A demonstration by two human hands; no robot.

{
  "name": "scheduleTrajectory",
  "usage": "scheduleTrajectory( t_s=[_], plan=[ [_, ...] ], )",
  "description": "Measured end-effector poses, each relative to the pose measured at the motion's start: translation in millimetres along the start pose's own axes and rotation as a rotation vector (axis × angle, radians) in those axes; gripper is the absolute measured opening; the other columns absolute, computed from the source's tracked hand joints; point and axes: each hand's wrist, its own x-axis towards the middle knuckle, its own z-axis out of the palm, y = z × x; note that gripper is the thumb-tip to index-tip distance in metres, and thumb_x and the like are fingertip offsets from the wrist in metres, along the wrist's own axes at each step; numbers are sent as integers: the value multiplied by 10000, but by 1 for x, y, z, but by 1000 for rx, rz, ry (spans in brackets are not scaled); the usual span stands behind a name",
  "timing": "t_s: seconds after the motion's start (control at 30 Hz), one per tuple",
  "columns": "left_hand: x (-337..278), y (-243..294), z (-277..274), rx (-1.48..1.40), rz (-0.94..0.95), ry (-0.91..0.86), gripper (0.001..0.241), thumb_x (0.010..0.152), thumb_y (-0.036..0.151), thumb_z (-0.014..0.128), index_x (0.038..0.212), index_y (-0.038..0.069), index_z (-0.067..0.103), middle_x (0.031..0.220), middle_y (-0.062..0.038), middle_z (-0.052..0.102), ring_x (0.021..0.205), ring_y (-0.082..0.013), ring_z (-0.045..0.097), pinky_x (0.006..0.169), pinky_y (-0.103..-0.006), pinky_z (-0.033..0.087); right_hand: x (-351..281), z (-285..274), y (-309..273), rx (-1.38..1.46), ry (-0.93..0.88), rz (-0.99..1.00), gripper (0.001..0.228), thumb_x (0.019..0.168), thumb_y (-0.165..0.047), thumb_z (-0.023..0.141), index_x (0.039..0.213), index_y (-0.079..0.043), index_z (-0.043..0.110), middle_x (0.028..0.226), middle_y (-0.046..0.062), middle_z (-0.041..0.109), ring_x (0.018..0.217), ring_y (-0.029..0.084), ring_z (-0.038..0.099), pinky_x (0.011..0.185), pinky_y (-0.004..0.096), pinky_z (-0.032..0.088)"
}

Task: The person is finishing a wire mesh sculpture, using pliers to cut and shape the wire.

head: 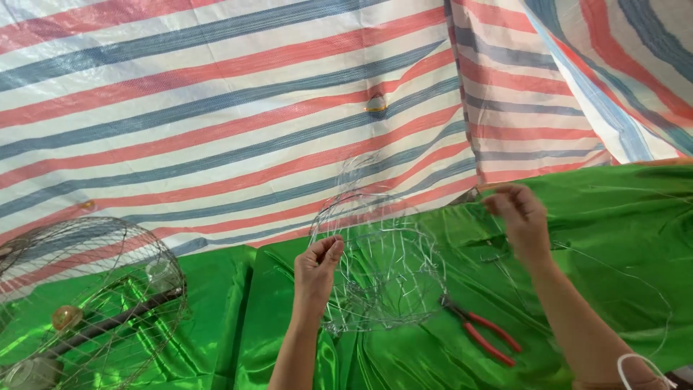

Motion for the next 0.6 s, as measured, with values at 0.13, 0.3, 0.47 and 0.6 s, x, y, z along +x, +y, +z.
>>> scheduleTrajectory(
  t_s=[0.13,0.3,0.47,0.6],
  plan=[
    [2,-7,15,64,-7,-22,348,1005,303,729,1166,2,794,1036,-211,779,993,-191,682,900,-450,552,-52,47,-34,-163,-152,-196,181,905,-44,749,1080,-89,744,921,85,775,902,227,775,894,379,602],
    [-4,-14,39,207,-107,-12,346,1004,380,728,1134,73,820,900,-80,762,770,-118,572,779,-399,500,-98,113,-41,-151,-486,-602,290,943,-89,635,1204,-150,745,1022,87,766,876,213,714,828,364,580],
    [-6,-27,44,345,-175,-27,393,950,498,742,1100,147,837,922,-47,788,806,-168,659,832,-422,500,-103,124,-58,-391,-557,-782,236,1012,-215,611,1210,-210,739,1184,61,685,981,250,666,844,389,544],
    [-8,-33,43,329,-186,-50,346,952,443,759,1123,153,835,869,-7,757,722,-95,528,754,-359,467,-105,122,-45,-352,-566,-704,127,992,-240,669,1072,-200,759,1042,5,726,946,206,722,896,386,556]
  ],
)
